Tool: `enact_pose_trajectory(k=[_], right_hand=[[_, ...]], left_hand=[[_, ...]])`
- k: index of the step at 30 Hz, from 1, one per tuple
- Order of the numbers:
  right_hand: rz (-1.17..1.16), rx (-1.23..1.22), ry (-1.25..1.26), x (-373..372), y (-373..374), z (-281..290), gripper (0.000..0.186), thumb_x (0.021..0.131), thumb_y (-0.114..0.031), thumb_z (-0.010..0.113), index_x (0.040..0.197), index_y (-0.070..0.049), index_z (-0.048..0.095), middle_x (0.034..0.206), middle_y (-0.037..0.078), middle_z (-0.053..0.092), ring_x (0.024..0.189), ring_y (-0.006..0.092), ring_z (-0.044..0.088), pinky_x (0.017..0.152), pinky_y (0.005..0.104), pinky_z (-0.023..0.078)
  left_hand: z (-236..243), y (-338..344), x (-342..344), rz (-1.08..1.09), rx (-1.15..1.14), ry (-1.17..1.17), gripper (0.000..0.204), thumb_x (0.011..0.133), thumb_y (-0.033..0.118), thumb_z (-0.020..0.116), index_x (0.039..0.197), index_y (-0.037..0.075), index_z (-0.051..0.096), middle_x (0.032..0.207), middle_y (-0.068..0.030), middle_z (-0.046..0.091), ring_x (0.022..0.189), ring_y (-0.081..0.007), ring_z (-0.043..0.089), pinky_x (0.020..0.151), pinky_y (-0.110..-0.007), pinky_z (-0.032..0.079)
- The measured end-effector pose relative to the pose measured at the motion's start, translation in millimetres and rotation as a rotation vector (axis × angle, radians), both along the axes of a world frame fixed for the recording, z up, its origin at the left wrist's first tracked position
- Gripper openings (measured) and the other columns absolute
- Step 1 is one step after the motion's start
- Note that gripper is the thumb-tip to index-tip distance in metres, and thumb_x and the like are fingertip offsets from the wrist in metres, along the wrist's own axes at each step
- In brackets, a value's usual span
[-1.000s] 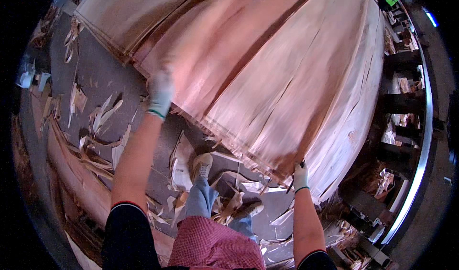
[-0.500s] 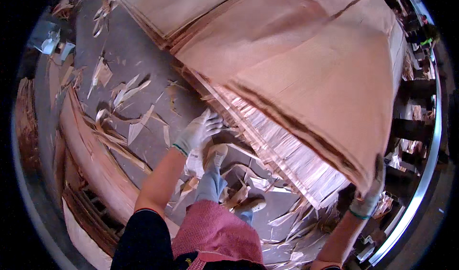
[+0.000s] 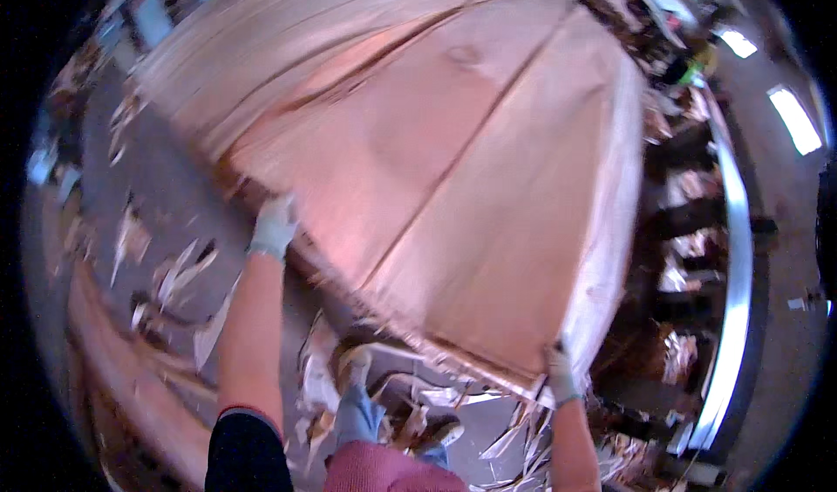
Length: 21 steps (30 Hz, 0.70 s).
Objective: The person organizes and tapes thin wood veneer sheets by hand, using a utility knife to trim edges and applying small pieces of tape to secure the sheets together before stacking them.
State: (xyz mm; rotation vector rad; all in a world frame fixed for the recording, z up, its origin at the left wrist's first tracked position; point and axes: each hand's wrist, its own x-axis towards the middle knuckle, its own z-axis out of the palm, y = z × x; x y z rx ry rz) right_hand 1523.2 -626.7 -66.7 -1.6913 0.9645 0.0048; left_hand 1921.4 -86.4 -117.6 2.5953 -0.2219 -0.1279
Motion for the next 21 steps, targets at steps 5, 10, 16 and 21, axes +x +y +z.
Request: enact_pose_trajectory(k=[5, 10, 16, 21], right_hand=[[0.121, -0.047, 0.310, 38, 22, -33, 0.037, 0.080, -0.028, 0.071, 0.102, 0.001, 0.063, 0.080, 0.004, 0.061, 0.068, 0.0143, 0.054, 0.057, 0.0306, 0.044], [0.416, -0.461, 0.393, 115, -17, -43, 0.045, 0.081, -0.032, 0.070, 0.108, 0.003, 0.063, 0.093, 0.020, 0.068, 0.088, 0.0305, 0.065, 0.076, 0.0387, 0.051], [0.007, 0.342, -0.141, 284, 20, 84, 0.063, 0.086, -0.056, 0.060, 0.115, 0.001, 0.058, 0.088, 0.007, 0.066, 0.076, 0.0150, 0.060, 0.062, 0.0286, 0.046], [0.261, -0.015, -0.057, 295, 41, 82, 0.041, 0.088, -0.031, 0.056, 0.109, 0.005, 0.061, 0.094, 0.017, 0.067, 0.086, 0.0262, 0.065, 0.074, 0.0384, 0.049]], left_hand=[[22, -66, -26, 0.284, -0.919, 0.125, 0.020, 0.086, 0.012, 0.059, 0.102, 0.000, 0.063, 0.095, -0.0101, 0.066, 0.088, -0.0194, 0.063, 0.080, -0.033, 0.050], [80, -136, -58, 0.027, -0.646, 0.275, 0.029, 0.087, 0.009, 0.053, 0.114, 0.001, 0.060, 0.099, -0.0115, 0.064, 0.084, -0.0186, 0.061, 0.074, -0.033, 0.049], [96, -228, -118, -0.558, -0.451, -0.197, 0.048, 0.080, 0.001, 0.053, 0.126, 0.014, 0.058, 0.080, -0.0168, 0.056, 0.072, -0.0348, 0.057, 0.059, -0.045, 0.043], [104, -248, -149, -0.728, -0.244, -0.181, 0.033, 0.080, 0.004, 0.053, 0.112, 0.008, 0.060, 0.085, -0.0160, 0.057, 0.078, -0.0326, 0.060, 0.063, -0.044, 0.048]])
